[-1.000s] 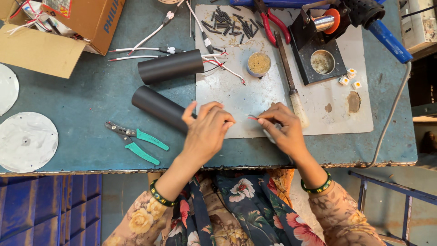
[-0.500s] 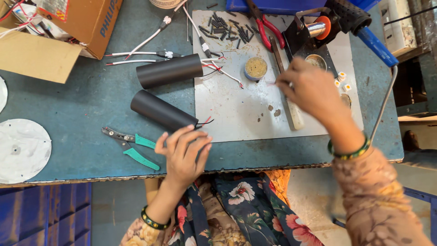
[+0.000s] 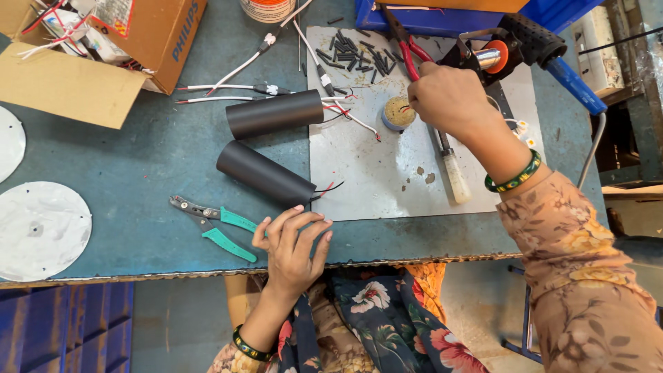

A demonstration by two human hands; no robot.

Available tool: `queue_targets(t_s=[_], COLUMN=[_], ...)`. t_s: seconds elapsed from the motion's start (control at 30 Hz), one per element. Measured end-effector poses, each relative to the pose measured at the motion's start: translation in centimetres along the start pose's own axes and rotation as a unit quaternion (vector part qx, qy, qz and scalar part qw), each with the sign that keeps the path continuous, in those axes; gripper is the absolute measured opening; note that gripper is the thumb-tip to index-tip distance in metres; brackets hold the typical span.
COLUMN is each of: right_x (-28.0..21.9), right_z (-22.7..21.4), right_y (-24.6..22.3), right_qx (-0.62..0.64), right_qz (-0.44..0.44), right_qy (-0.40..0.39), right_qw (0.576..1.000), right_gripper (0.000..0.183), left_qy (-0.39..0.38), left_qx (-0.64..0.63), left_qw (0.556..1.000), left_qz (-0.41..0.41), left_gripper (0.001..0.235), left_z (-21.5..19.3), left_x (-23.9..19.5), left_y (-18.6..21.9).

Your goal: The person solders wires to a small white electrical component using a soldering iron and solder wire. They handle black cylindrical objects and red and black wires, placing the soldered component into a cylinder and continuing to solder additional wires.

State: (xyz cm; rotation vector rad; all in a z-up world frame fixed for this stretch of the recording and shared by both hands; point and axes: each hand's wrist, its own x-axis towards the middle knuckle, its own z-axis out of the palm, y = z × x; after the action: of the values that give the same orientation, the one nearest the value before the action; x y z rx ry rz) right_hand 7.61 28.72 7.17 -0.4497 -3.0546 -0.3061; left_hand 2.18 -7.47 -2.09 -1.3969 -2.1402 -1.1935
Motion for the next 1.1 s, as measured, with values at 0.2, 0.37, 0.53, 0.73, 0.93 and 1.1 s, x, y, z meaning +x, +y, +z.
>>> queue_targets(t_s=[0.2, 0.37, 0.53, 0.73, 0.93, 1.1], right_x=[0.4, 0.6, 0.3, -1.9, -6.3, -10.0], right_z=[0.7, 1.2, 0.6, -2.4, -1.9, 1.4], right_y=[-0.1, -0.3, -0.6, -0.1, -1.4, -6.9], right_qx=[-0.003, 0.002, 0.005, 0.043, 0.215, 0.400], right_qz=[-0.001, -0.003, 0.004, 0.027, 0.027, 0.017], right_qy=[-0.020, -0.023, -0.018, 0.022, 0.052, 0.055], right_qw=[1.000, 1.000, 1.000, 0.998, 0.975, 0.915], right_gripper=[0.013, 0.013, 0.012, 0.011, 0.014, 0.015], left_qy=[0.011, 0.012, 0.010, 0.009, 0.010, 0.002], left_qx=[0.004, 0.007, 0.008, 0.009, 0.005, -0.002], left_qw=[1.000, 1.000, 1.000, 1.000, 1.000, 0.999], left_qz=[-0.011, -0.009, -0.010, -0.008, -0.021, -0.035], left_gripper=[0.015, 0.014, 0.014, 0.014, 0.013, 0.013], left_z=[0.1, 0.1, 0.0, 0.0, 0.0, 0.0], left_x=[0.0, 0.1, 0.1, 0.1, 0.2, 0.0], left_y=[0.1, 0.1, 0.2, 0.1, 0.1, 0.1])
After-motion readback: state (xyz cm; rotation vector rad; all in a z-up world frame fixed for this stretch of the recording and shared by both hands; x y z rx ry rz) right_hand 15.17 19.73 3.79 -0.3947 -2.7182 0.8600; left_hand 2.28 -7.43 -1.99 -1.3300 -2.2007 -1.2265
